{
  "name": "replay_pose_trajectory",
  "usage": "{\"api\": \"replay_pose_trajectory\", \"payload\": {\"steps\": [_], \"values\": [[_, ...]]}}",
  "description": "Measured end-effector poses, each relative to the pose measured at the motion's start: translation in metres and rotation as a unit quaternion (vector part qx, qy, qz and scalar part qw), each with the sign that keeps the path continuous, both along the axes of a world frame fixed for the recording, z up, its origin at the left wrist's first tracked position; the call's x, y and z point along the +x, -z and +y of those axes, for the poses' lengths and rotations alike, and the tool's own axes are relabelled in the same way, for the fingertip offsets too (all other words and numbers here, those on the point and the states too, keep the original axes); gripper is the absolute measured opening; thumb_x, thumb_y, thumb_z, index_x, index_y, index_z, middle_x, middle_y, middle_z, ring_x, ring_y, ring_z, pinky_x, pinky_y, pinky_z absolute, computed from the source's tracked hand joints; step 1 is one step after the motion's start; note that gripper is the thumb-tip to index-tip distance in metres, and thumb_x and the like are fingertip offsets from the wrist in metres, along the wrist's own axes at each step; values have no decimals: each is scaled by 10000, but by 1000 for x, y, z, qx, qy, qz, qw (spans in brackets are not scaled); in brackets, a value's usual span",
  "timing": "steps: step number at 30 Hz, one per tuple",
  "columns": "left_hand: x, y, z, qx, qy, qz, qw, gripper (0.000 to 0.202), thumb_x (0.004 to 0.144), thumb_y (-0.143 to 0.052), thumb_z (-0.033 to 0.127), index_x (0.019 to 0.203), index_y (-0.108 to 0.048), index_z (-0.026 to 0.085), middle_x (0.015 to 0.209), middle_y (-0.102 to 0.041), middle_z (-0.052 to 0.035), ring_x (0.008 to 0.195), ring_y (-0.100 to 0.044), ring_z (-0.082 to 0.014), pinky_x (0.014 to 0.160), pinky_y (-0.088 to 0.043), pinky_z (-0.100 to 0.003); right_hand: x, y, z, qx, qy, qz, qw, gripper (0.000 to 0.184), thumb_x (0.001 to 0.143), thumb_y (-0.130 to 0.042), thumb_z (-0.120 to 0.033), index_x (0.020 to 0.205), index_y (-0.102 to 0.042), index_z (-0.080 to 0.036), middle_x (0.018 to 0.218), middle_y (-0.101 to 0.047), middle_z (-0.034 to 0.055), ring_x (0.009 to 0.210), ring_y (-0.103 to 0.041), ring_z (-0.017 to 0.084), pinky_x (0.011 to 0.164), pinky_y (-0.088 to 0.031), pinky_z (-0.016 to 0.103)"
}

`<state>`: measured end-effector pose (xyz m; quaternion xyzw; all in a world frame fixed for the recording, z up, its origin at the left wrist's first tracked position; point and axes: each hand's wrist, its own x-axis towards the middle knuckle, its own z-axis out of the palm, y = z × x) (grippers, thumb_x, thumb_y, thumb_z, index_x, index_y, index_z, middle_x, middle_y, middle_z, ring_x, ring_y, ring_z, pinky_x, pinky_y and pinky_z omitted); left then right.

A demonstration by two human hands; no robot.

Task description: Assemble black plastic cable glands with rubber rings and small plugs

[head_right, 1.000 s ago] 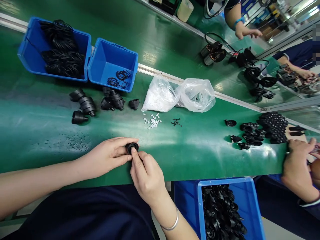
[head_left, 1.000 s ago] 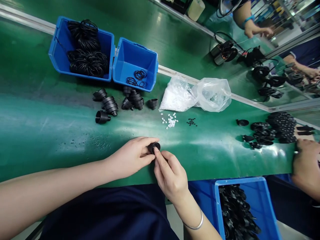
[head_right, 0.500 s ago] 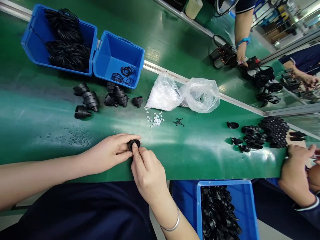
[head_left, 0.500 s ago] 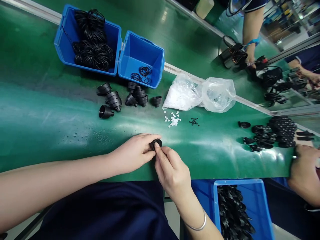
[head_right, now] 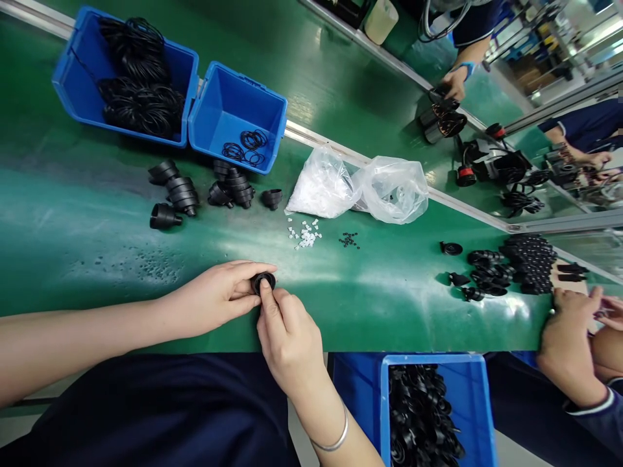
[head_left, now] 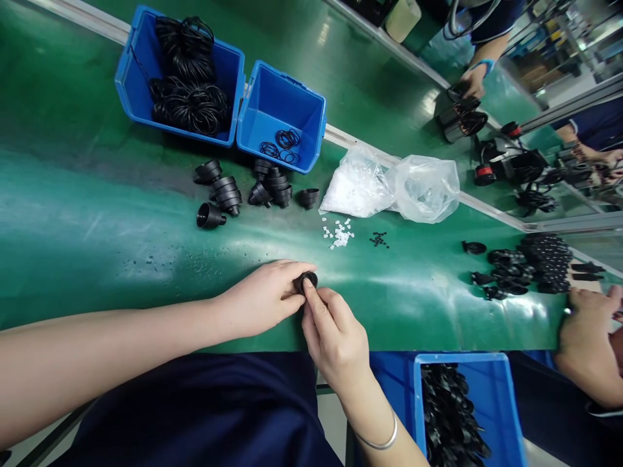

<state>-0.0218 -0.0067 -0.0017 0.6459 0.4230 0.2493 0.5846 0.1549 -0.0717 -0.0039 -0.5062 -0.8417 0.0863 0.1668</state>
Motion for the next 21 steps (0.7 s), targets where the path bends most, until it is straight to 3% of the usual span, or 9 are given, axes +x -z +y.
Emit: {"api": "replay_pose_trajectory", "payload": {"steps": [3, 8, 11, 16, 21], "values": [[0, 1, 0, -25, 5, -5, 1000, 415, 805, -557, 126, 1218, -576, 170, 1076, -688, -92, 958, -664, -221, 888, -520, -379, 0, -5, 2, -15, -6, -18, 1000, 625, 877, -508, -86, 1457, -309, -206, 1047, -574, 114, 896, -574, 198, 741, -538, 320], [0, 5, -1, -151, 10, -133, 980, 485, 786, -616, 159, 1261, -524, 189, 1208, -647, -88, 1054, -651, -225, 938, -515, -371, 5, -1, 1, -13, 59, 134, 989, 554, 862, -519, -74, 1388, -404, -207, 988, -568, 94, 824, -562, 164, 681, -543, 288], [0, 2, 3, -191, 16, -161, 968, 455, 809, -612, 211, 1256, -533, 176, 1208, -650, -81, 1082, -637, -245, 945, -518, -380, 8, 3, 0, -4, 100, 185, 978, 530, 858, -518, -82, 1364, -419, -205, 942, -565, 75, 738, -531, 146, 619, -534, 278], [-2, -5, 7, -166, 37, -149, 974, 305, 882, -520, 245, 1162, -614, 167, 1181, -659, -71, 1077, -631, -230, 940, -525, -360, 7, -2, 3, -43, 70, 190, 978, 560, 857, -533, -159, 1389, -359, -176, 955, -553, 71, 721, -546, 131, 620, -537, 268], [-4, -2, 6, -119, 47, -68, 989, 290, 884, -528, 296, 1157, -618, 252, 1218, -657, -33, 1143, -602, -230, 993, -487, -343, 2, -13, 11, -12, -14, 74, 997, 472, 914, -510, -266, 1362, -393, -172, 1029, -596, 79, 870, -609, 154, 731, -537, 265]]}}
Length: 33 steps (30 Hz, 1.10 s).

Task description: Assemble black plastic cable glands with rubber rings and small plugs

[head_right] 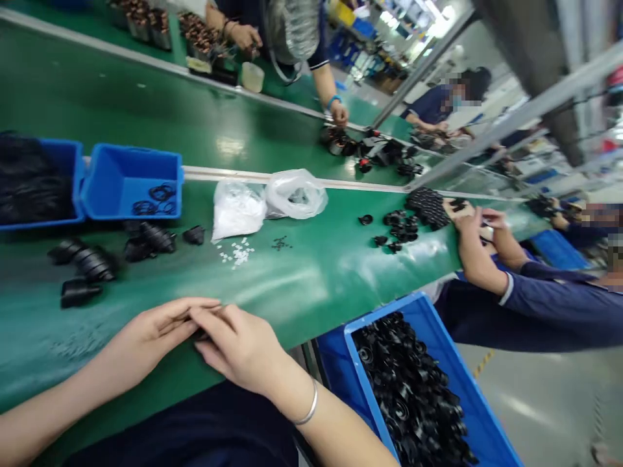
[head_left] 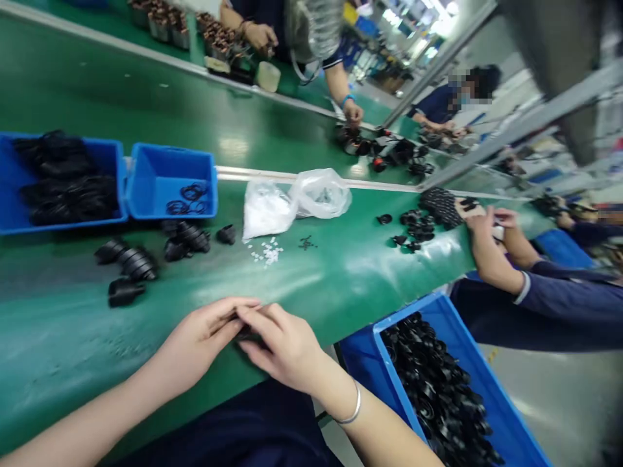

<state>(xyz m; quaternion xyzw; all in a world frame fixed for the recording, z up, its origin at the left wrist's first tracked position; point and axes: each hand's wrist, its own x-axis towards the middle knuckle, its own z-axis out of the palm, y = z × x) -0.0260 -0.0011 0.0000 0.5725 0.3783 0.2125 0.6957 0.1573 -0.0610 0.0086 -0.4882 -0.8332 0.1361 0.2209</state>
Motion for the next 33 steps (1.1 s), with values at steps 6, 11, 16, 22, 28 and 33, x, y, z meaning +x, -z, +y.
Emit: {"api": "replay_pose_trajectory", "payload": {"steps": [6, 11, 16, 22, 28, 33], "values": [[3, 4, -8, 18, 21, 39, 999, 364, 866, -535, 376, 1221, -537, 295, 1251, -641, -47, 1120, -626, -254, 907, -546, -325, 2, -3, 2, 89, -52, -62, 993, 369, 948, -462, -328, 1265, -456, -140, 1104, -646, 58, 896, -638, 149, 686, -518, 261], [6, -2, -13, 31, 46, 73, 996, 573, 881, -506, 457, 1401, -299, 337, 1341, -562, -87, 1199, -571, -255, 978, -493, -386, 63, -4, 19, -4, 161, 8, 987, 383, 899, -528, -448, 1184, -507, -192, 897, -672, 17, 761, -631, 124, 642, -484, 231], [10, -8, -11, 116, 41, 110, 986, 412, 880, -496, 446, 1261, -518, 291, 1198, -639, -100, 1091, -636, -261, 857, -560, -341, 184, -2, 56, 10, 488, 47, 871, 448, 822, -592, -433, 1158, -532, -143, 697, -616, 9, 590, -561, 145, 553, -432, 260], [2, -1, 9, 396, 27, 181, 900, 360, 903, -479, 320, 1258, -515, 270, 1374, -484, -109, 1193, -543, -285, 980, -476, -426, 234, 0, 74, 63, 531, 73, 842, 520, 868, -480, -330, 1278, -404, -20, 855, -609, 119, 686, -554, 193, 681, -457, 360], [-3, -12, 36, 551, -41, 277, 786, 433, 917, -454, 264, 1340, -403, 190, 1461, -371, -129, 1326, -390, -287, 1107, -325, -460, 139, 8, 72, 3, 288, 96, 953, 178, 886, -528, -308, 949, -641, -185, 881, -632, 46, 719, -592, 143, 714, -491, 288], [12, -27, 55, 555, -15, 415, 721, 506, 943, -363, 276, 1411, -286, 102, 1488, -308, -201, 1159, -562, -311, 863, -522, -395, 78, 7, 93, -3, 166, 85, 982, 94, 888, -548, -197, 915, -637, -182, 826, -619, 22, 760, -588, 131, 750, -477, 261]]}}
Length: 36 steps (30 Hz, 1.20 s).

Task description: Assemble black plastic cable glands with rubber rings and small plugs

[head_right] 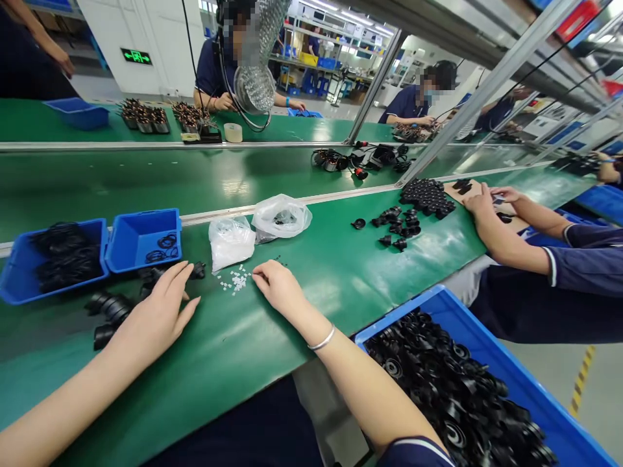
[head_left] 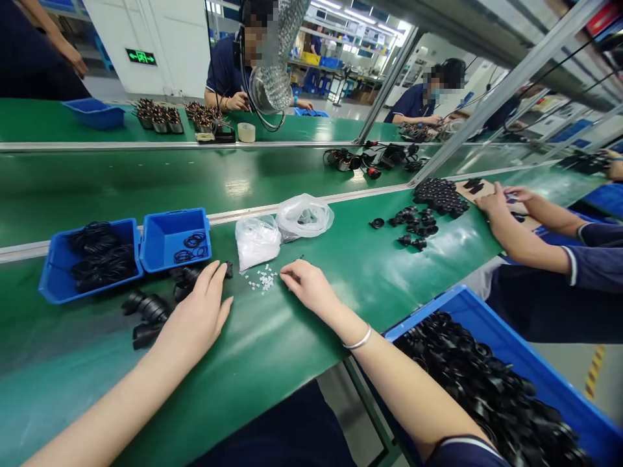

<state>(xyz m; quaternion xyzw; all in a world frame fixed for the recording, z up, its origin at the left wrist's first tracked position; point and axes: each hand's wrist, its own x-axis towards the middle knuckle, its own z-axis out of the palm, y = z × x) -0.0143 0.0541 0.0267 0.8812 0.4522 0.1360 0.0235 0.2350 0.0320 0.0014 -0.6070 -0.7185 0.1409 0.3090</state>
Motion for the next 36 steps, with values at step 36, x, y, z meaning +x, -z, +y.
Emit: {"api": "replay_pose_trajectory", "payload": {"steps": [36], "values": [[-24, -2, -36, -593, -55, -599, 536, 246, 866, -624, 279, 1074, -685, 162, 1241, -620, -112, 883, -662, -141, 625, -544, -157, -1, 23, -8, 67, -1, -4, 998, 121, 929, -483, -197, 875, -590, -174, 854, -564, 52, 799, -558, 166, 740, -477, 291]]}}
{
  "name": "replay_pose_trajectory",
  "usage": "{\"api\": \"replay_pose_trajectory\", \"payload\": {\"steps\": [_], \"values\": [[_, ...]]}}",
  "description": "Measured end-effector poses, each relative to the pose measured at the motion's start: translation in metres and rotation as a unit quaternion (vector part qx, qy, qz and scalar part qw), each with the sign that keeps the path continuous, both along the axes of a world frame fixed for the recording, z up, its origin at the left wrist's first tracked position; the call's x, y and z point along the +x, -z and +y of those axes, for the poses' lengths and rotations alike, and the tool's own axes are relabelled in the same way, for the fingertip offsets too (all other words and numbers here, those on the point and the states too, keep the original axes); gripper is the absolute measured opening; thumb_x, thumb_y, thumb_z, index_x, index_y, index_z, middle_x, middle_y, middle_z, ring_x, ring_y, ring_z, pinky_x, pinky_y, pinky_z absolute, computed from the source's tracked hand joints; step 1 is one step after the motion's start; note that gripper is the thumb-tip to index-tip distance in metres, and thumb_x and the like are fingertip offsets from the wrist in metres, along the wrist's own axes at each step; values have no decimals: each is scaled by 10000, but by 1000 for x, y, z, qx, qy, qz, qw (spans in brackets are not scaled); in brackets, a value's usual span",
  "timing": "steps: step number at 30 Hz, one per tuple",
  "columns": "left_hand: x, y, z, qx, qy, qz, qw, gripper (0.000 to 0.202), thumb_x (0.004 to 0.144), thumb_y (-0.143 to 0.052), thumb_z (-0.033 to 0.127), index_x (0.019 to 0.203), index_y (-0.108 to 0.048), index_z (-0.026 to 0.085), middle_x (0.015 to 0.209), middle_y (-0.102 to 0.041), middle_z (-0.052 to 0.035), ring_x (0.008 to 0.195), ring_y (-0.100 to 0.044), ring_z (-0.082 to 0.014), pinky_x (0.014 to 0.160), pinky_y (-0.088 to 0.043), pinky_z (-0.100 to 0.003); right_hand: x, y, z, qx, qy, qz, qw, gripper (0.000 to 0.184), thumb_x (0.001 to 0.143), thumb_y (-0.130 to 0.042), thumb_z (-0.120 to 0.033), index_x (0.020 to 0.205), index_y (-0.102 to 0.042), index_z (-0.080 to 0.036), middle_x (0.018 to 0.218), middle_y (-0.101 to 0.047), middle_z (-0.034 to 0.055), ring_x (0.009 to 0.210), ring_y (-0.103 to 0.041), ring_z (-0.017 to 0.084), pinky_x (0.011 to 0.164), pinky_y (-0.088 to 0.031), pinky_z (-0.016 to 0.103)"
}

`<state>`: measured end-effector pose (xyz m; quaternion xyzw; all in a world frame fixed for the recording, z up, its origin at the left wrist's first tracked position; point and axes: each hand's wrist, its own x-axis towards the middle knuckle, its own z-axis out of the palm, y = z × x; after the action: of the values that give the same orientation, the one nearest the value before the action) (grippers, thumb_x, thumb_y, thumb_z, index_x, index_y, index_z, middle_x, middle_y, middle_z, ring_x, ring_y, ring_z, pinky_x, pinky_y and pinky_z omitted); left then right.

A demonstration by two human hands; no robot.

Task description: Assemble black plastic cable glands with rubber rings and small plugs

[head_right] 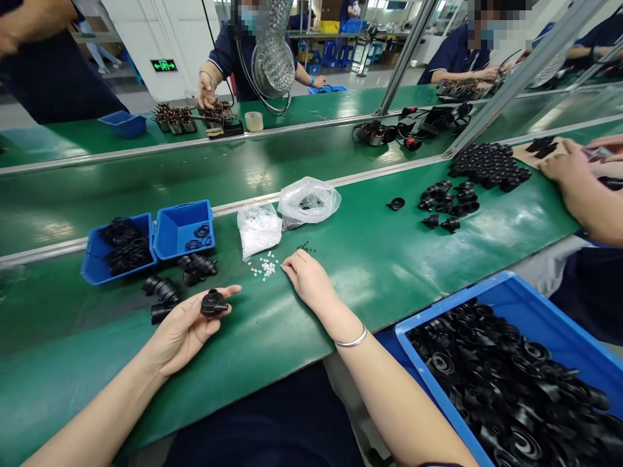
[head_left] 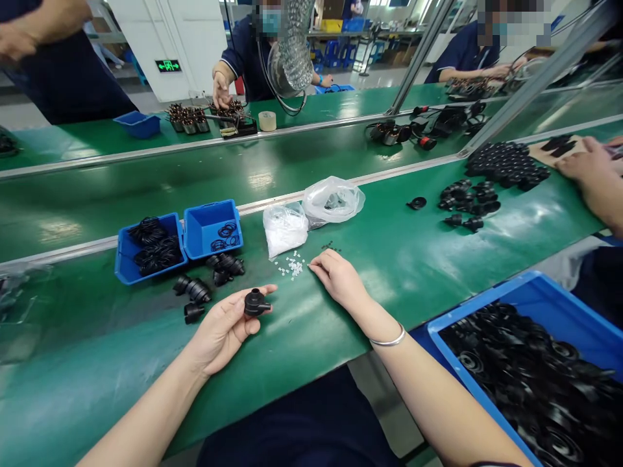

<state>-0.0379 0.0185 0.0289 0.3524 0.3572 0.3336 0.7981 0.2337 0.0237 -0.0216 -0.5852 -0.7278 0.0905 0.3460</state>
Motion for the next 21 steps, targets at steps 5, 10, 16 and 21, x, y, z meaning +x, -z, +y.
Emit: {"api": "replay_pose_trajectory", "payload": {"steps": [5, 10, 16, 21], "values": [[1, 3, -4, -59, -13, -62, 996, 281, 901, -565, 333, 1089, -658, 146, 894, -666, -83, 749, -601, -124, 605, -516, -196, -4, -1, -2, 10, 3, -16, 1000, 163, 947, -448, -222, 886, -594, -183, 868, -568, 66, 806, -560, 175, 748, -483, 297], [2, -3, -9, -73, 3, -27, 997, 266, 923, -504, 390, 946, -639, 162, 814, -611, -38, 783, -614, -149, 789, -551, -326, -6, -1, 0, 6, 22, -20, 1000, 152, 936, -468, -225, 880, -604, -186, 852, -572, 59, 796, -561, 176, 733, -475, 296], [6, -2, -18, -4, 51, 111, 992, 294, 895, -543, 432, 1025, -594, 174, 644, -584, 15, 591, -560, -100, 593, -494, -218, -7, -3, 3, -13, 45, 7, 999, 121, 906, -524, -232, 850, -622, -191, 782, -577, 29, 742, -556, 158, 697, -457, 275], [9, 4, -19, 47, 97, 152, 982, 309, 880, -577, 394, 1091, -566, 168, 858, -675, -51, 727, -649, -139, 706, -514, -264, -10, -1, 6, -32, 68, 4, 997, 132, 897, -540, -251, 824, -636, -197, 768, -586, 17, 721, -565, 149, 680, -442, 265]]}}
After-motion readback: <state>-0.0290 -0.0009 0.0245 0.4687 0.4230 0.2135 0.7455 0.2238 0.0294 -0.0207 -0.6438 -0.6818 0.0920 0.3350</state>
